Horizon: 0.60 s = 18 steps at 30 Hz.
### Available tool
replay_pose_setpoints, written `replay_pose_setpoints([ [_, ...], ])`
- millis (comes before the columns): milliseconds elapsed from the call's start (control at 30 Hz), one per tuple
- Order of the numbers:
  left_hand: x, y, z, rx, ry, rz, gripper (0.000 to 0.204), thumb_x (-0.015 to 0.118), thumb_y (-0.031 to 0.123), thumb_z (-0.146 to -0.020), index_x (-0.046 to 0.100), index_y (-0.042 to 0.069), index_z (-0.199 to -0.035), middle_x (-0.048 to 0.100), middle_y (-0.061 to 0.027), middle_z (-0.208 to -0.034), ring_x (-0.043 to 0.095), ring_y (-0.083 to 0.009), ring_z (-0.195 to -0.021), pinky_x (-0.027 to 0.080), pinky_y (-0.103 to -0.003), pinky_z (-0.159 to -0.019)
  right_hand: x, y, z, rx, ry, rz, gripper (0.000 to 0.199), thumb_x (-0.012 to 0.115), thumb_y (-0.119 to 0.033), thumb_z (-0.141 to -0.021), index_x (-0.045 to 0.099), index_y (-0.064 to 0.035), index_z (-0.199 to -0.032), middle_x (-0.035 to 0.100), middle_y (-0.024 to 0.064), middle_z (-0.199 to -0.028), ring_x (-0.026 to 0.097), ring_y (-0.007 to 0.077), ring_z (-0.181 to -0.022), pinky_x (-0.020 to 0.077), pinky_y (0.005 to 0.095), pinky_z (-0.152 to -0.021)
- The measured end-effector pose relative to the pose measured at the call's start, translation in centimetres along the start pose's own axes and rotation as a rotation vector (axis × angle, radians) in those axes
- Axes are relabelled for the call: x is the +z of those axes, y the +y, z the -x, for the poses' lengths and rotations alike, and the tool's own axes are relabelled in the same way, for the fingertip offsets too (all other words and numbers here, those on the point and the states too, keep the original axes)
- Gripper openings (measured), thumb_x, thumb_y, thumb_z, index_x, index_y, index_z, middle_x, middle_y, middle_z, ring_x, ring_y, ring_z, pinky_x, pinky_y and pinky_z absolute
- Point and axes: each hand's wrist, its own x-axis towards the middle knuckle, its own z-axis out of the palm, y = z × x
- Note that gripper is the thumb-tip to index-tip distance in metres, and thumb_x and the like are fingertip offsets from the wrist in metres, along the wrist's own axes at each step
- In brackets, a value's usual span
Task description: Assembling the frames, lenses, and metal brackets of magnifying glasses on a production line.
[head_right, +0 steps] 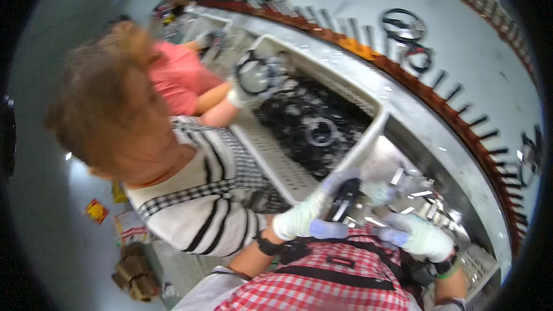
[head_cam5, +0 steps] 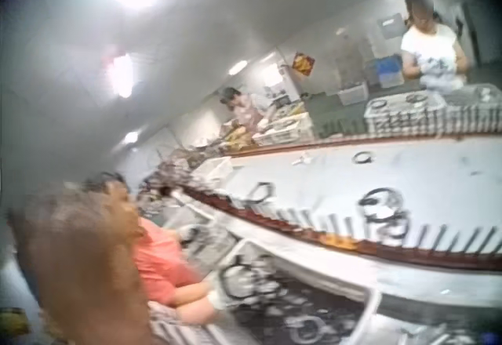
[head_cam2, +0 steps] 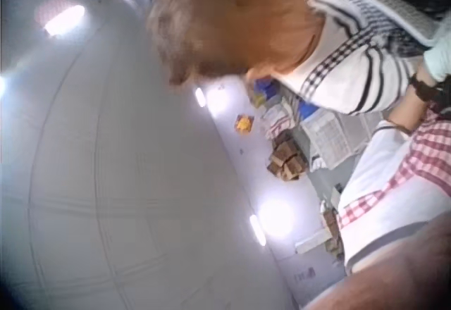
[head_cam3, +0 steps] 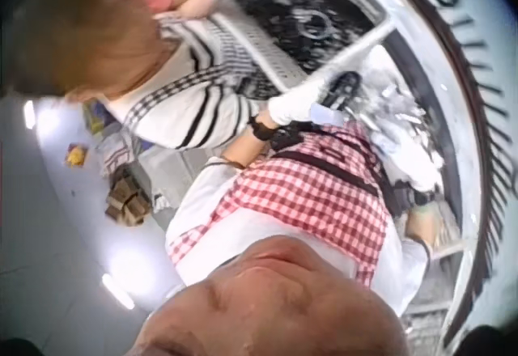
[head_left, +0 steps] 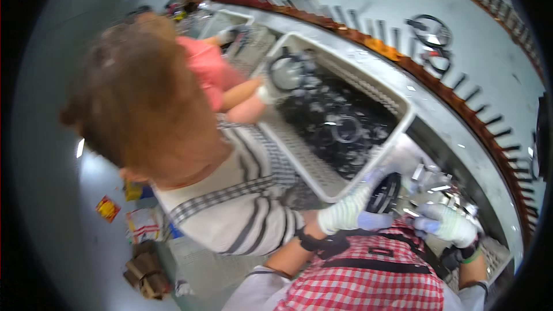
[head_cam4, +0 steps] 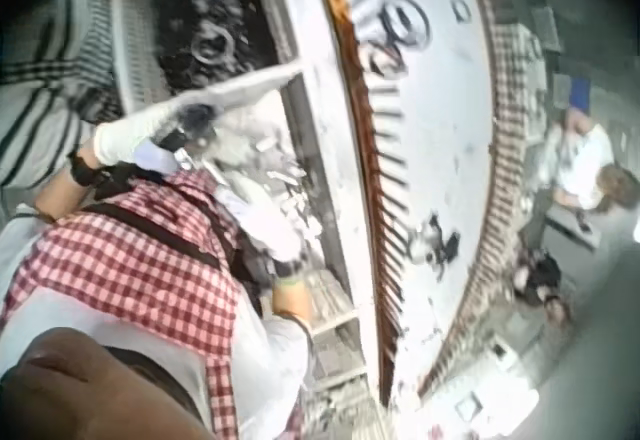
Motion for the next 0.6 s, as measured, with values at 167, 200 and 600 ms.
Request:
replay_pose_setpoints([
  [167, 0.8, -4.3, 0.0, -0.167, 0.313, 0.634, 0.076, 0.059, 0.044, -0.089, 0.028, 0.002, -0.144, 0.043, -0.0139, -0.136, 0.044, -0.0239, -0.124, 0.036, -0.039, -0.105, 0.6, 8.9, -1.8, -0.318, 0.348, -0.094, 0.041, 0.05, -0.037, -0.098, 0.056, 0.0004, -0.113, 0.06, 0.0049, -0.091, 0.057, 0.0134, -0.085, 0.0461, 0.0269, -0.076],
  [200, 1.8, -6.3, -0.8, -0.124, 0.348, 0.688, 0.079, 0.056, 0.052, -0.089, 0.028, 0.002, -0.144, 0.043, -0.014, -0.137, 0.046, -0.0247, -0.123, 0.039, -0.04, -0.104, -0.2, 10.0, -1.2, -0.385, 0.521, -0.066, 0.041, 0.052, -0.038, -0.097, 0.057, 0.0006, -0.112, 0.061, 0.0049, -0.093, 0.057, 0.0143, -0.086, 0.0459, 0.0283, -0.08],
  [600, 3.2, -5.9, -4.2, -0.106, -0.048, 0.895, 0.111, 0.069, 0.068, -0.069, 0.018, 0.009, -0.148, 0.039, -0.0159, -0.138, 0.046, -0.0334, -0.123, 0.044, -0.046, -0.101, -11.2, 16.2, 6.7, -0.864, 1.89, 0.126, 0.025, 0.059, -0.014, -0.089, 0.06, 0.0053, -0.105, 0.061, 0.0047, -0.086, 0.053, 0.0097, -0.074, 0.0459, 0.0239, -0.069],
])
